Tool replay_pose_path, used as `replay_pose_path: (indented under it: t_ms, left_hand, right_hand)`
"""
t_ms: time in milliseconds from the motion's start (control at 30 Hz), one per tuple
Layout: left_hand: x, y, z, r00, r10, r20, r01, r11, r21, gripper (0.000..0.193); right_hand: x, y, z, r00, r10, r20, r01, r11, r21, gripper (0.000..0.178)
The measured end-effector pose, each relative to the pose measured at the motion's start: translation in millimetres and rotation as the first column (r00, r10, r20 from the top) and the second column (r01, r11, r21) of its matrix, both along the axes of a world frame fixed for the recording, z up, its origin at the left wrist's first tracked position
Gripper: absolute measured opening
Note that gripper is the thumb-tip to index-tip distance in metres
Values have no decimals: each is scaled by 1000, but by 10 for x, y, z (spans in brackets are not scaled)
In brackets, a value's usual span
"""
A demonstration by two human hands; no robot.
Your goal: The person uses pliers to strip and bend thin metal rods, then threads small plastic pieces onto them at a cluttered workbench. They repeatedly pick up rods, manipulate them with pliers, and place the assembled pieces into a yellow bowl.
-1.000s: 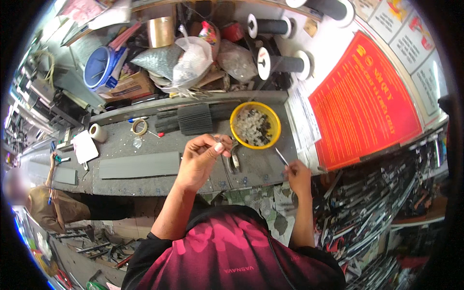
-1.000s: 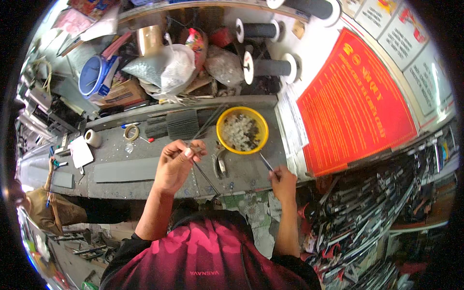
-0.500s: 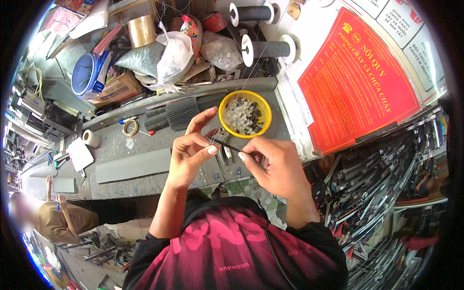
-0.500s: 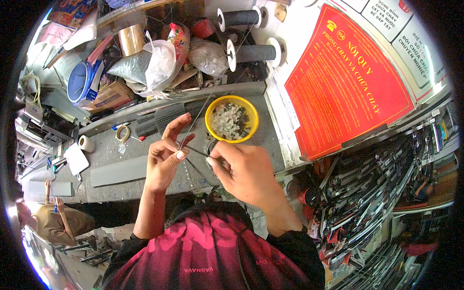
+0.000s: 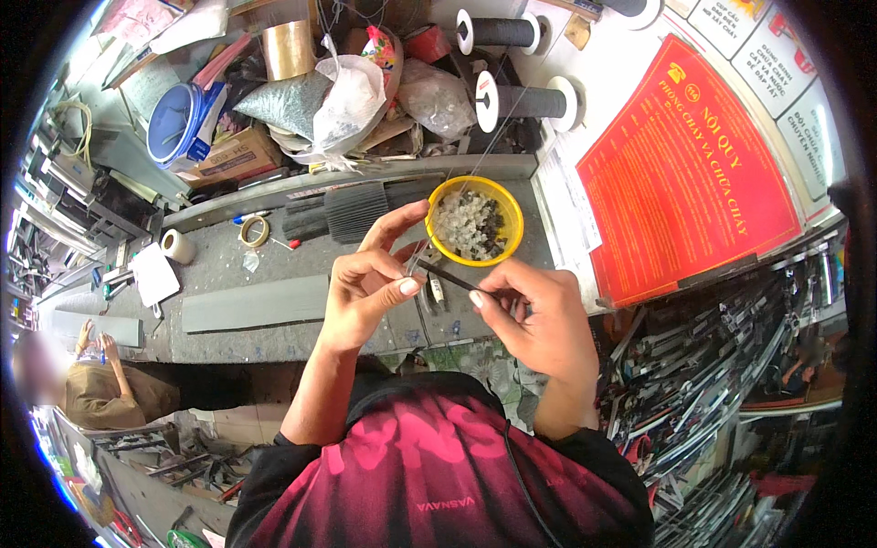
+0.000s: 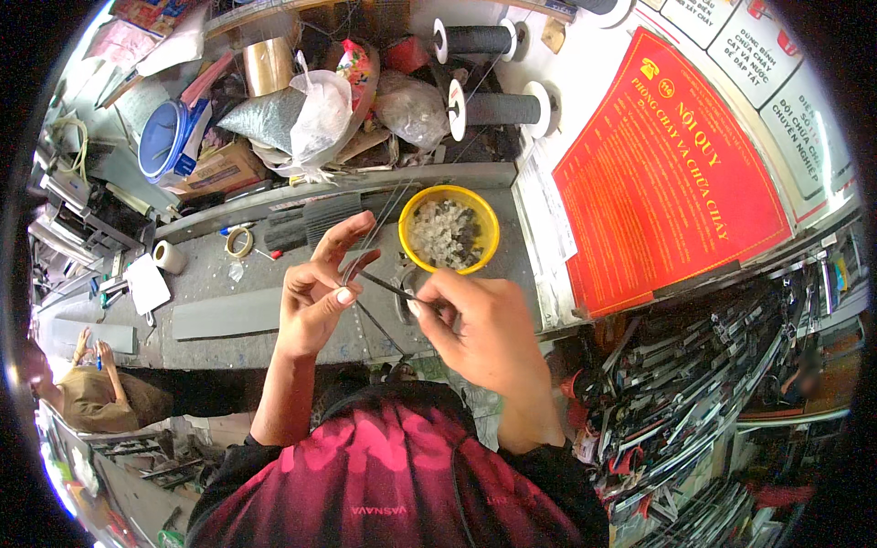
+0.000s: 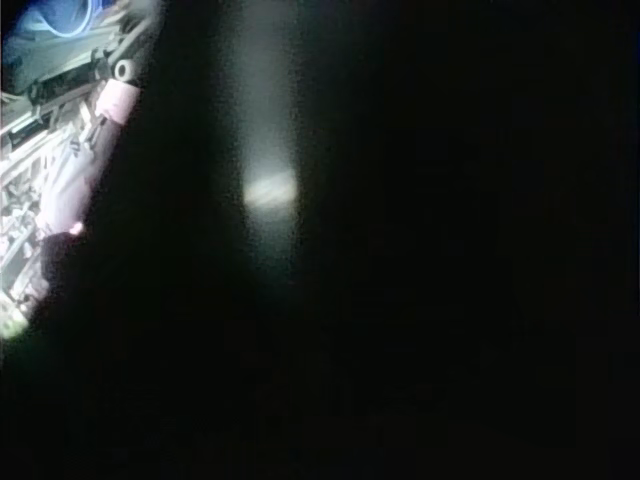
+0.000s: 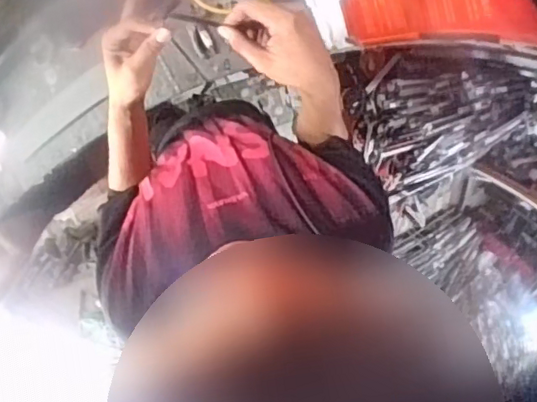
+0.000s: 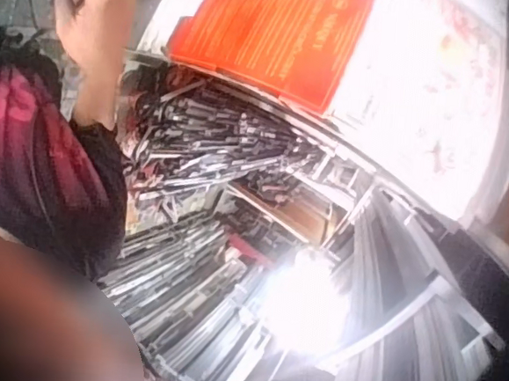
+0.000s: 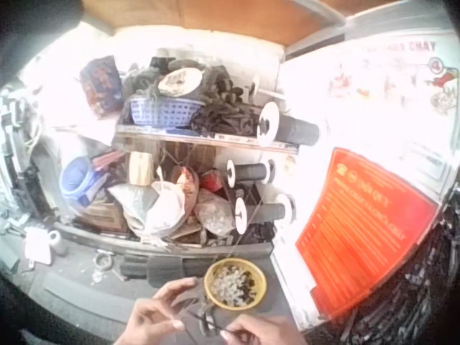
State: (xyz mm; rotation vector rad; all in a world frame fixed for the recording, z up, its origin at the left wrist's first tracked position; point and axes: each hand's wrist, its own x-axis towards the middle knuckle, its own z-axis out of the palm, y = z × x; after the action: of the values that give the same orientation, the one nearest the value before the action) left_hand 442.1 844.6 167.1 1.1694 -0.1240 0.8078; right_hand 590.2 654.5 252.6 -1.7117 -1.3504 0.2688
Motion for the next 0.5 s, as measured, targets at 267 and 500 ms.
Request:
replay_pose_path:
  t_ms: [267,500]
  left_hand:
    - [62,-39,200,997,22,77,-34,987,159,11]
    - [237,2,309,988,-85,131,72,992,102,5]
  right_hand:
    - [-159,117,149,999,28,33,-33,991,133,12]
    - [-200,175,203,998,-35,51,27,987,158,12]
